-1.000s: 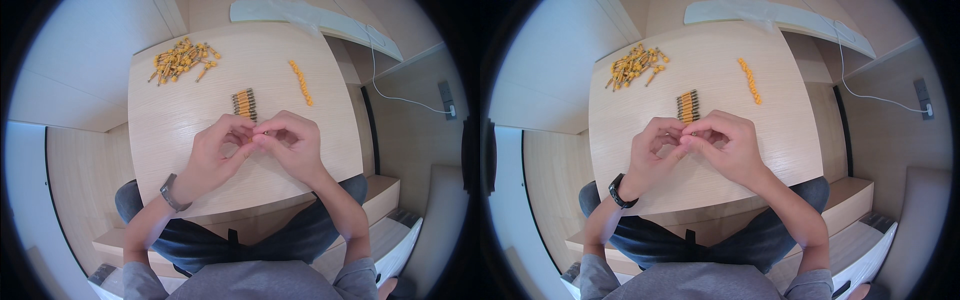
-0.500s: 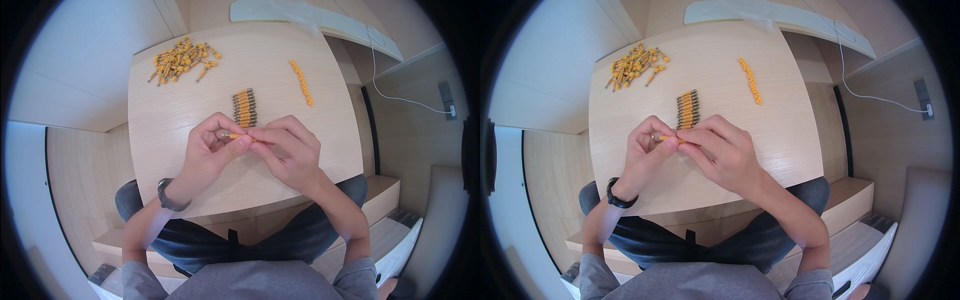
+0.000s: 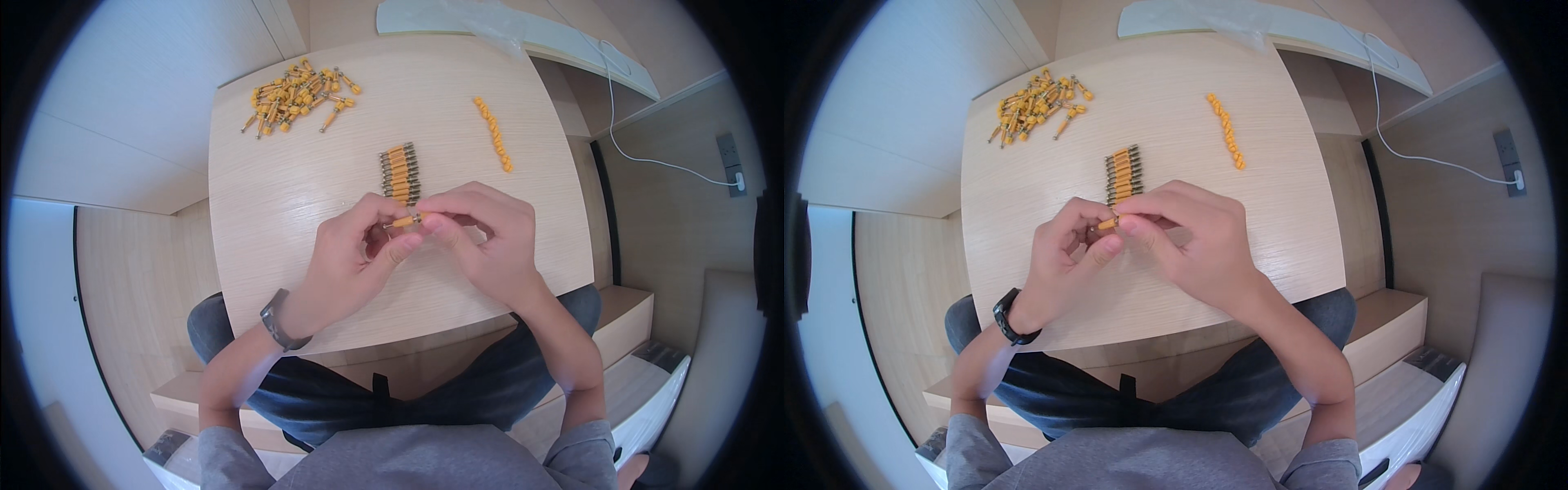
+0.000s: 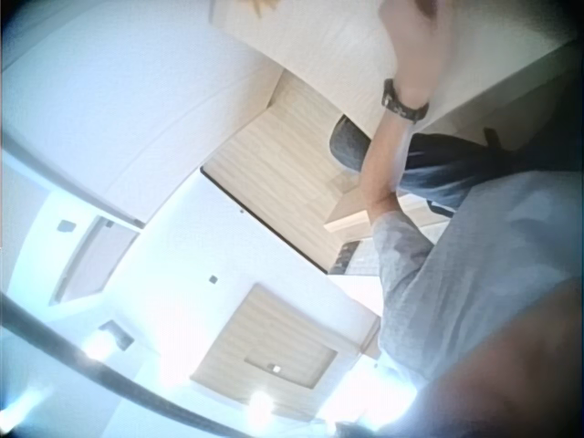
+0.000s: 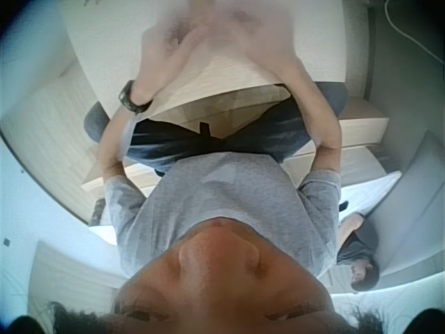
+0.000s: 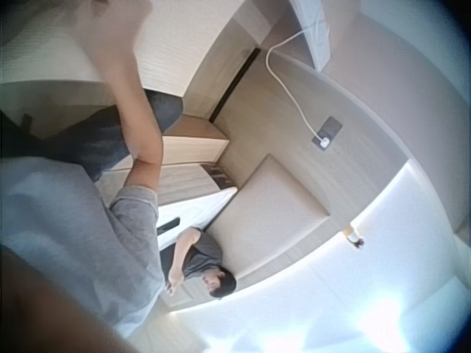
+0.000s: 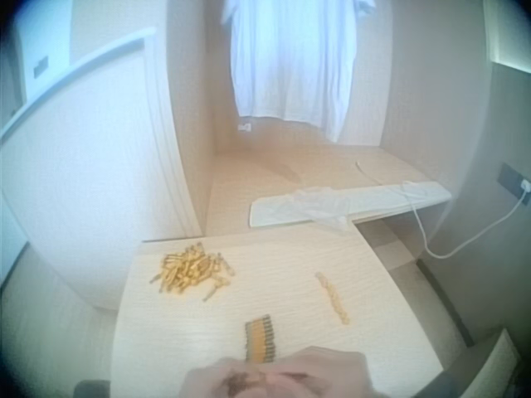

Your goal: The person pours small yellow cylindrical components from a plastic bag onto a wooden desk. They then pick up the components one by one, separate the yellow plastic caps from the metal bodies, and arrange the metal bodies into a neat rectangular grid on the table surface.

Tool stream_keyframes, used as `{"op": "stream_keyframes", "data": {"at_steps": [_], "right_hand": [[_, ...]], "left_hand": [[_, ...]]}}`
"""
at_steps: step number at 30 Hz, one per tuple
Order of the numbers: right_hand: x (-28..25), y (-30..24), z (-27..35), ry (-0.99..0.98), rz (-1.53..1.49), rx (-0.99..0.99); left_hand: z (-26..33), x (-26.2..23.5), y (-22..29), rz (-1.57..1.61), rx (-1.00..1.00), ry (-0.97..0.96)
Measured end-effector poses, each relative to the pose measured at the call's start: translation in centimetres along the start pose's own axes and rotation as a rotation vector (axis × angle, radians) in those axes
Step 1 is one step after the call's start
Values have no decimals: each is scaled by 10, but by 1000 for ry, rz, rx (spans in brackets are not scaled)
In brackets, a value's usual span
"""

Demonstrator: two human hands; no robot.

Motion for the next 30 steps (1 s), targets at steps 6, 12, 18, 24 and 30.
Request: {"op": "stream_keyframes", "data": {"at_steps": [6, 12, 18, 24, 30], "right_hand": [[-1, 5, 1, -7, -71, 73], [2, 10, 2, -1, -112, 105], [0, -1, -1, -56, -4, 22], [-71, 8, -15, 184, 142, 8], [-130, 74, -4, 88, 402, 425]], "left_hand": [[-1, -2, 1, -96, 38, -38], [1, -3, 11, -76, 51, 76], [-4, -2, -20, 40, -319, -131], [-6, -4, -21, 129, -322, -122], [-9, 0, -23, 89, -300, -84]]}}
Point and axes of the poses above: each hand's wrist, its own z-axis away from the middle knuckle, its own x-axis out of the palm, y = z × x, the point moved 10 cm from there along -z, towards the middle knuckle, and after that the axes turned 11 degrees about -x, right-handed, at the moved point
